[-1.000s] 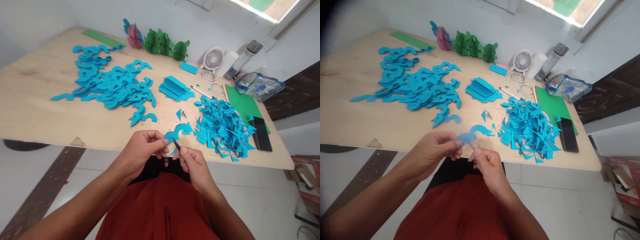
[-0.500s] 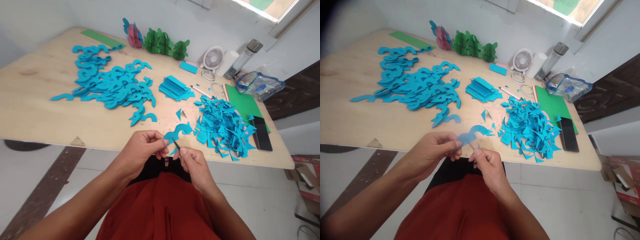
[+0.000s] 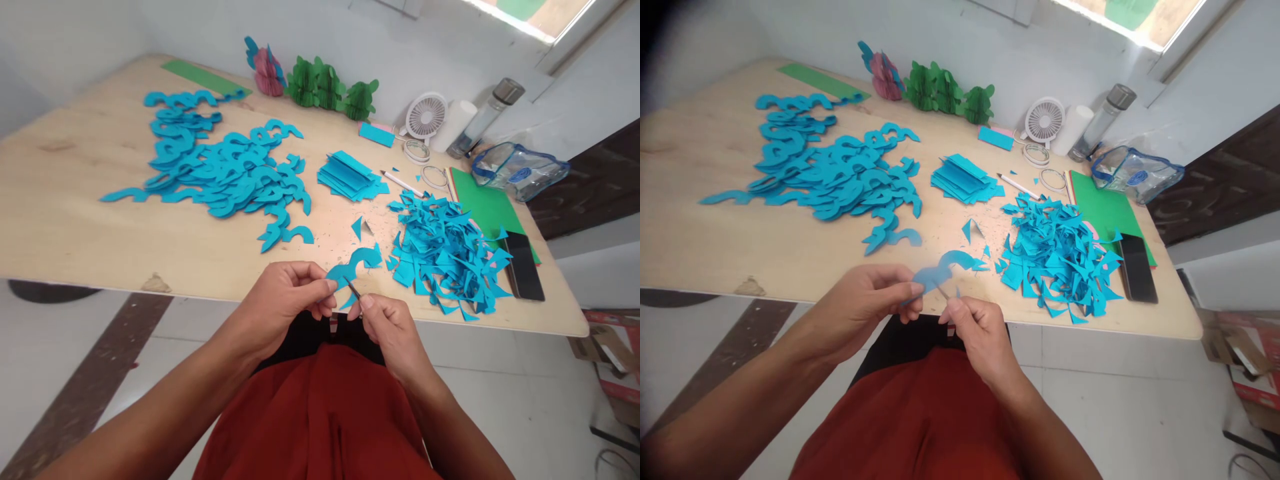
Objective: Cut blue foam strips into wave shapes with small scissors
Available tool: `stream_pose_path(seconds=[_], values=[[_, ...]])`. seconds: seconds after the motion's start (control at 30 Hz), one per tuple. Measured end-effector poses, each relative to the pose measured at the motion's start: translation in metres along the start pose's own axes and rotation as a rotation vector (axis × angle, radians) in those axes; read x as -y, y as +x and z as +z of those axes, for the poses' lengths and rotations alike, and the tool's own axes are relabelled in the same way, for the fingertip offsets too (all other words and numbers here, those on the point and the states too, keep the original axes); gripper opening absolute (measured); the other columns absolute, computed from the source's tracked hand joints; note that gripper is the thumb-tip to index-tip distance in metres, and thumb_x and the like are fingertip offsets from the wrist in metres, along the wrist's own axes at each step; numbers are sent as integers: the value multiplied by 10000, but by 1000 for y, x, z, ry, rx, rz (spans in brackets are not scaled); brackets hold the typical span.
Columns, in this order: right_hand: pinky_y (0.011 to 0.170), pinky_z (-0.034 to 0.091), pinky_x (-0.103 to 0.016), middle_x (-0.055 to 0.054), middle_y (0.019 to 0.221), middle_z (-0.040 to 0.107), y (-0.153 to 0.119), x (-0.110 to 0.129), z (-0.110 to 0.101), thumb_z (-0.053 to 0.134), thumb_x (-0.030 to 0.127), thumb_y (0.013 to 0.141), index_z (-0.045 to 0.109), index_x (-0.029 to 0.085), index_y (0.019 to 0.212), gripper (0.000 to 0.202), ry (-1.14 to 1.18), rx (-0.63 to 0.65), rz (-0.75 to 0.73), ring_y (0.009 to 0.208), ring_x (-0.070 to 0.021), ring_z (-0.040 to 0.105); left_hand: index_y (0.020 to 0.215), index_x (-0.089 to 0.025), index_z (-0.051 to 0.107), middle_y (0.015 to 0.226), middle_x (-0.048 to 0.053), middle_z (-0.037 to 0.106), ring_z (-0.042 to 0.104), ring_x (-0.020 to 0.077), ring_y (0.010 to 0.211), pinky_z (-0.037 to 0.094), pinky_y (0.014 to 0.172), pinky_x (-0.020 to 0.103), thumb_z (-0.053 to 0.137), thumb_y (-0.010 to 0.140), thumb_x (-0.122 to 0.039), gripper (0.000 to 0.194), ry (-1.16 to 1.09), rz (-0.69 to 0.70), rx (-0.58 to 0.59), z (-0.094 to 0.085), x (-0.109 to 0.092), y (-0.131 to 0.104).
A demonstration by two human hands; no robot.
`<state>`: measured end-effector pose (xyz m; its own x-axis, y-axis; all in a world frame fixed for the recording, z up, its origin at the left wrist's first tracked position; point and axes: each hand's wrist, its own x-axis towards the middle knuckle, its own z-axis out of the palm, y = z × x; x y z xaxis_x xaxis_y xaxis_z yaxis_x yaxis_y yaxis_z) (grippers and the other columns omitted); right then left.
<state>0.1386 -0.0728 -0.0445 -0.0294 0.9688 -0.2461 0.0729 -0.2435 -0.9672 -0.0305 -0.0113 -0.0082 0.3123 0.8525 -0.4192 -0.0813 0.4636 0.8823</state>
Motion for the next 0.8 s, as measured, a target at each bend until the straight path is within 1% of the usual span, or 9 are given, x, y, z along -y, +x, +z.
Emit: stream_pose_path(seconds=[0.2,0.33,0.43,0.57,0.63,0.67,0.73,0.8], values=[[445,180,-245,76,499,293,0,1,-2,500,504,926,676,152,735,437,16,41,20,457,-82,203,512,-188,621,513,-2,641,564,117,488,437,477,214,728,664,-245,194,0,7,14,-3,1,1],[447,190,-243,73,495,309,1,2,-1,495,519,924,672,151,734,450,16,47,22,459,-85,226,518,-187,619,518,-3,642,570,120,495,436,482,218,723,671,-239,192,6,0,16,-3,1,1],[442,184,-242,75,495,309,1,1,-2,500,536,916,675,148,746,458,41,66,28,454,-83,208,519,-186,618,517,-1,640,568,121,494,433,482,221,732,666,-245,196,-1,-7,16,-2,0,1],[431,166,-241,76,490,302,-2,-2,-4,518,543,903,677,141,746,460,89,81,32,450,-82,199,524,-180,623,529,4,640,560,118,498,432,490,226,739,661,-240,189,-61,-2,-18,-1,1,0],[424,151,-241,79,487,288,-3,-3,-3,548,536,886,667,143,732,439,132,37,37,449,-82,193,534,-175,634,542,8,644,558,117,510,435,500,228,740,662,-230,174,-111,9,-56,1,3,-1],[422,147,-241,83,491,279,-3,-3,-2,578,527,867,661,146,736,411,161,-10,40,450,-82,187,541,-173,640,548,9,646,558,116,515,437,506,228,742,663,-226,168,-135,13,-73,2,5,-1],[422,148,-240,92,508,267,-1,-1,2,650,493,820,663,156,784,339,226,-137,27,456,-80,171,550,-169,647,547,8,643,558,115,524,443,519,227,750,665,-224,164,-180,15,-87,4,8,-3],[425,159,-238,94,531,276,2,2,8,701,442,781,674,167,839,282,285,-250,-4,464,-77,162,558,-166,649,543,3,639,563,114,534,451,532,225,753,675,-225,168,-218,11,-73,8,12,-5]])
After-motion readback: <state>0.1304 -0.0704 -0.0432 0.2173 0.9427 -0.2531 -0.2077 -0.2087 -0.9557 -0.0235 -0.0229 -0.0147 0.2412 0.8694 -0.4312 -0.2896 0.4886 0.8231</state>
